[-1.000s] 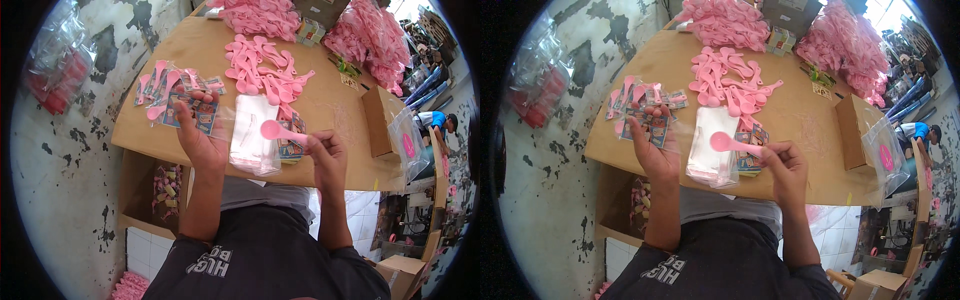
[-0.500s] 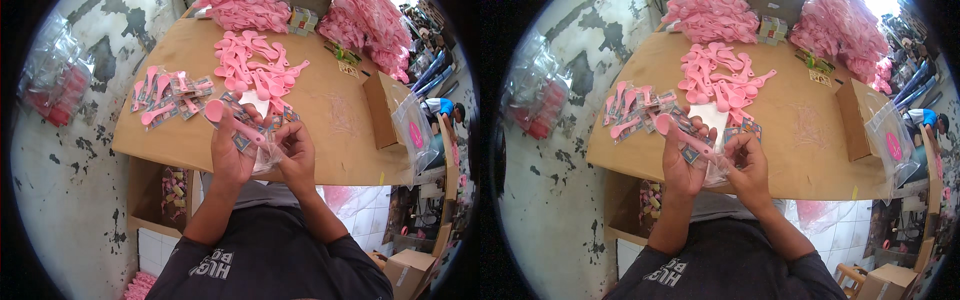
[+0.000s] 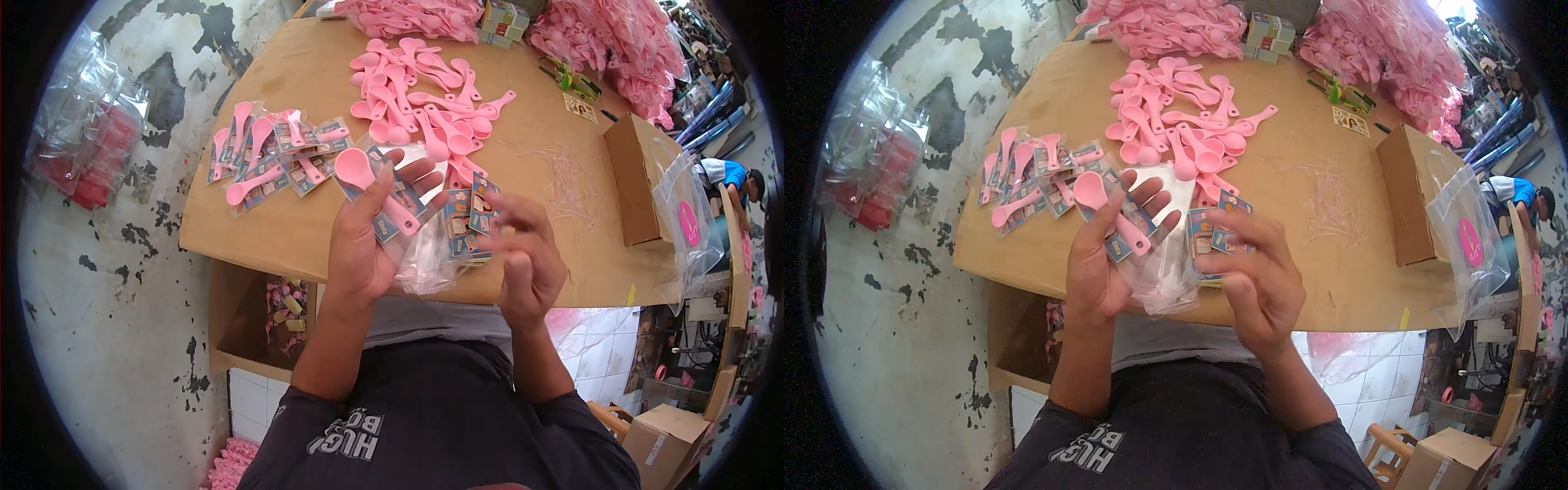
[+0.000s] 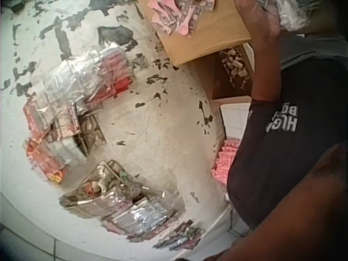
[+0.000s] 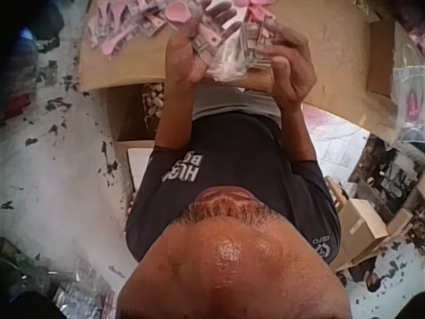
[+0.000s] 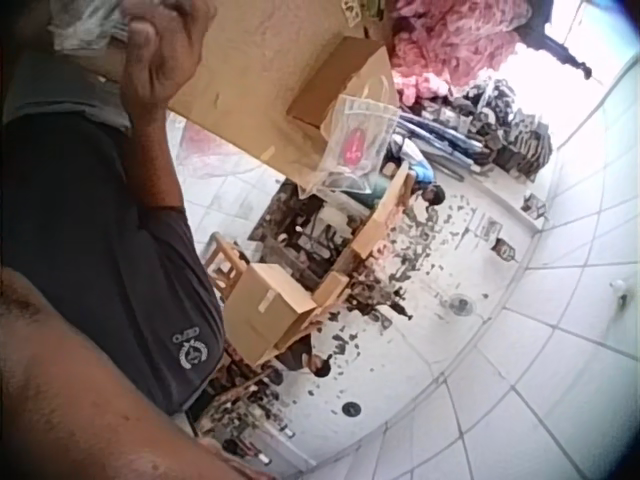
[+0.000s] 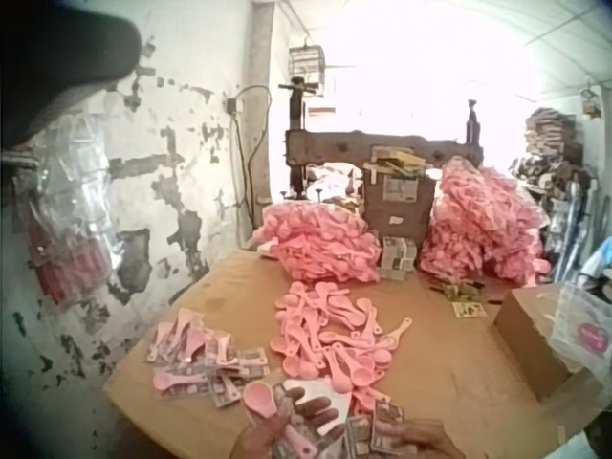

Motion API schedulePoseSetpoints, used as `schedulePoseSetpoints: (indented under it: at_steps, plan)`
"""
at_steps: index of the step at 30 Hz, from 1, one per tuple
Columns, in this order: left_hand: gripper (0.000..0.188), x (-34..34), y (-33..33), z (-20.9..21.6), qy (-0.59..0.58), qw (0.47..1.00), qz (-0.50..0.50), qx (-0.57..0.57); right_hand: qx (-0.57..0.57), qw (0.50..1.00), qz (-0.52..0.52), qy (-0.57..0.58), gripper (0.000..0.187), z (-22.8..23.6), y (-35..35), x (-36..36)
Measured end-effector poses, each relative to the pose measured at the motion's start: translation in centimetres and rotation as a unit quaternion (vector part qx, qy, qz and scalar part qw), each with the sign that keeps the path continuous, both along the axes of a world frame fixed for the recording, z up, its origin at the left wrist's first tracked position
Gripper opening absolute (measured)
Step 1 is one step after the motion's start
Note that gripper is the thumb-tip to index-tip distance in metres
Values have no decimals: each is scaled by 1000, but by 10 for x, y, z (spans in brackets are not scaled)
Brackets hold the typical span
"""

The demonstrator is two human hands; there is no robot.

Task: Packaging pink plastic spoons and labels into clear plastic bags.

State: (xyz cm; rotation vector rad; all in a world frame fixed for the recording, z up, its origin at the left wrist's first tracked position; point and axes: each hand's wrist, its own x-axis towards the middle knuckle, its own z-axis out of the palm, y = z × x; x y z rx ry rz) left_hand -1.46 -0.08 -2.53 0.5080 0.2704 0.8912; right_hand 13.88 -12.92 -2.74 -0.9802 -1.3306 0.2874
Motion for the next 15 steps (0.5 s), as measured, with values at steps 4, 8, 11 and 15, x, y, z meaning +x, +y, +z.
schedulePoseSetpoints:
  at_steps: [4, 8, 11, 15]
  plan:
    - [47, -1, -2, 9, -54, 995, -74, -45, -72, 956, -145, -244, 36, 8, 27, 2]
    - [55, -6, -7, 7, -61, 986, -150, -42, -46, 940, -121, -316, 40, 14, 41, -9]
    - [58, -6, -12, 10, 9, 993, -114, 20, 9, 957, -79, -280, 42, 19, 44, -6]
    - [68, -9, -3, -1, 52, 994, -44, 84, -32, 996, 18, -81, 33, 23, 29, 1]
